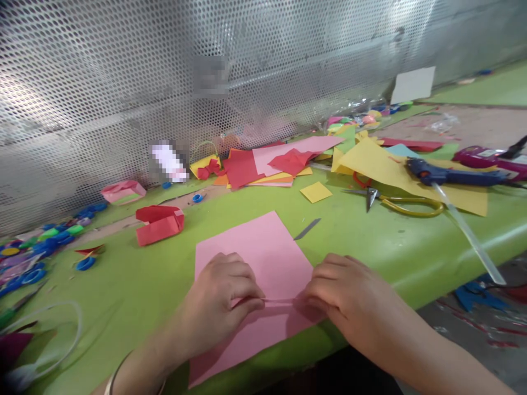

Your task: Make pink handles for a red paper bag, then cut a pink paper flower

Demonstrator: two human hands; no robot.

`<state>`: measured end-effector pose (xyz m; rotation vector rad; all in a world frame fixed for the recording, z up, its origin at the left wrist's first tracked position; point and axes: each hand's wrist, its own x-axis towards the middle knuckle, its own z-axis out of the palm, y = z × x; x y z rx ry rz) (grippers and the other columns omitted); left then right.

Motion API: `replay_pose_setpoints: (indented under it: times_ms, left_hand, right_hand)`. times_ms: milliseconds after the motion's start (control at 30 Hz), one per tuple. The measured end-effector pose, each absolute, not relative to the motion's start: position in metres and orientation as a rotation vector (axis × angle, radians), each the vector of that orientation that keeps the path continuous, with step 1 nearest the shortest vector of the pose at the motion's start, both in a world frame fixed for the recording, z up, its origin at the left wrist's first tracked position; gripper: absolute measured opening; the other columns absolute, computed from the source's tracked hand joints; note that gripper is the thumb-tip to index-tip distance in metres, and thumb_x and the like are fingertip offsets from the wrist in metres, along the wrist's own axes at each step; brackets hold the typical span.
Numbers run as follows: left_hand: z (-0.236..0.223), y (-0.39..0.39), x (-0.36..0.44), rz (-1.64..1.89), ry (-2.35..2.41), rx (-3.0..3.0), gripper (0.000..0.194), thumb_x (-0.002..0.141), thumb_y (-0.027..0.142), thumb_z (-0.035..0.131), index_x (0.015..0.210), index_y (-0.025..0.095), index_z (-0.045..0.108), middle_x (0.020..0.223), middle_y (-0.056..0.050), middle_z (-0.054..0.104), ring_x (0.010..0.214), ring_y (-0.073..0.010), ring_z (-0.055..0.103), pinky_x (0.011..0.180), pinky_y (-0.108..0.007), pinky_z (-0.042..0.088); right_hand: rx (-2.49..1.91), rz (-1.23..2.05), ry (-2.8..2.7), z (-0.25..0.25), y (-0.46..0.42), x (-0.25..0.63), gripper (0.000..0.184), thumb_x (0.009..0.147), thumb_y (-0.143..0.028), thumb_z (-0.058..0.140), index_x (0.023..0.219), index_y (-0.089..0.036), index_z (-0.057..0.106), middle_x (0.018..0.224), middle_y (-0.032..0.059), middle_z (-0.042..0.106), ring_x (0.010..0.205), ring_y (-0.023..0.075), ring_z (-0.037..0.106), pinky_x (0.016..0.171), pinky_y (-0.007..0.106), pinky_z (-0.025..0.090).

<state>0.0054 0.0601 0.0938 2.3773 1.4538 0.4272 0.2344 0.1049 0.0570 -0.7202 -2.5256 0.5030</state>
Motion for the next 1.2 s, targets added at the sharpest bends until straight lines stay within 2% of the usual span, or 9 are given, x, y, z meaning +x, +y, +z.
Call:
replay_pose_setpoints:
  times_ms: [133,333,467,633,800,867,967,1067,1200]
  left_hand:
    - [0.094,0.06,0.006,0.407,1.463,2.394,0.017,0.083,0.028,0.064,0.07,0.019,0.072,0.067,-0.001,0.067,0.07,-0.0162,0.055,0.069,-0.033,0.034]
    - [0.098,0.063,0.0,0.487,1.491,2.371,0.014,0.08,0.026,0.068,0.067,0.02,0.072,0.065,0.0,0.068,0.07,-0.0162,0.056,0.068,-0.033,0.035]
    - [0.104,0.067,-0.007,0.57,1.521,2.274,0.011,0.077,0.021,0.07,0.066,0.021,0.071,0.064,0.001,0.068,0.068,-0.015,0.056,0.07,-0.032,0.038]
    - [0.112,0.075,-0.02,0.76,1.741,2.052,0.015,0.077,0.015,0.064,0.064,0.02,0.069,0.07,0.0,0.069,0.07,-0.0154,0.059,0.068,-0.029,0.042]
    - [0.108,0.074,-0.016,0.95,1.619,1.535,0.031,0.082,0.042,0.058,0.071,0.016,0.07,0.062,-0.004,0.064,0.058,-0.0137,0.056,0.056,-0.024,0.044]
    - [0.105,0.071,-0.007,0.911,1.448,1.39,0.04,0.074,0.053,0.064,0.079,0.014,0.072,0.067,-0.006,0.066,0.057,-0.0136,0.055,0.052,-0.024,0.043]
    - [0.101,0.067,0.008,0.899,1.306,1.21,0.038,0.066,0.05,0.074,0.078,0.014,0.073,0.076,-0.007,0.068,0.057,-0.0124,0.055,0.05,-0.023,0.043]
    - [0.099,0.066,0.011,1.03,1.314,1.047,0.026,0.066,0.04,0.077,0.066,0.014,0.074,0.062,-0.004,0.064,0.053,-0.0095,0.051,0.048,-0.02,0.041]
    - [0.099,0.07,-0.003,1.173,1.351,0.841,0.027,0.06,0.038,0.082,0.071,0.014,0.076,0.05,0.001,0.058,0.047,-0.0047,0.044,0.044,-0.014,0.034]
  right_hand:
    - [-0.754,0.412,-2.58,0.061,0.099,0.212,0.018,0.085,-0.014,0.053,0.078,-0.021,0.068,0.071,0.0018,0.063,0.072,0.0175,0.055,0.065,0.031,0.039]
    - [-0.744,0.411,-2.542,0.059,0.103,0.211,0.025,0.08,-0.003,0.048,0.069,-0.02,0.064,0.067,0.002,0.063,0.069,0.018,0.054,0.063,0.031,0.037]
    - [-0.847,0.661,-2.506,0.057,0.112,0.243,0.024,0.088,-0.017,0.048,0.075,-0.022,0.067,0.072,0.0028,0.065,0.071,0.0169,0.059,0.063,0.028,0.044]
    - [-1.174,1.015,-2.369,0.064,0.112,0.262,0.023,0.085,-0.034,0.053,0.072,-0.024,0.068,0.07,0.0014,0.067,0.064,0.0164,0.061,0.058,0.026,0.047]
    - [-1.29,1.227,-2.213,0.08,0.106,0.244,0.037,0.083,-0.048,0.052,0.065,-0.02,0.066,0.062,0.0013,0.061,0.061,0.0161,0.055,0.053,0.025,0.042]
    - [-1.262,1.312,-2.135,0.085,0.102,0.23,0.036,0.083,-0.047,0.053,0.065,-0.018,0.066,0.063,0.0011,0.061,0.061,0.0154,0.053,0.054,0.024,0.04]
    - [-1.167,1.399,-2.059,0.088,0.096,0.208,0.03,0.084,-0.039,0.051,0.069,-0.017,0.065,0.065,0.0006,0.06,0.063,0.0144,0.052,0.055,0.023,0.038]
    - [-1.133,1.317,-2.064,0.088,0.09,0.189,0.026,0.084,-0.028,0.049,0.06,-0.017,0.054,0.057,-0.0031,0.048,0.057,0.0108,0.044,0.051,0.022,0.032]
    - [-1.154,1.09,-2.177,0.084,0.087,0.181,0.03,0.082,-0.017,0.05,0.053,-0.018,0.041,0.053,-0.0048,0.04,0.053,0.0094,0.037,0.05,0.023,0.027]
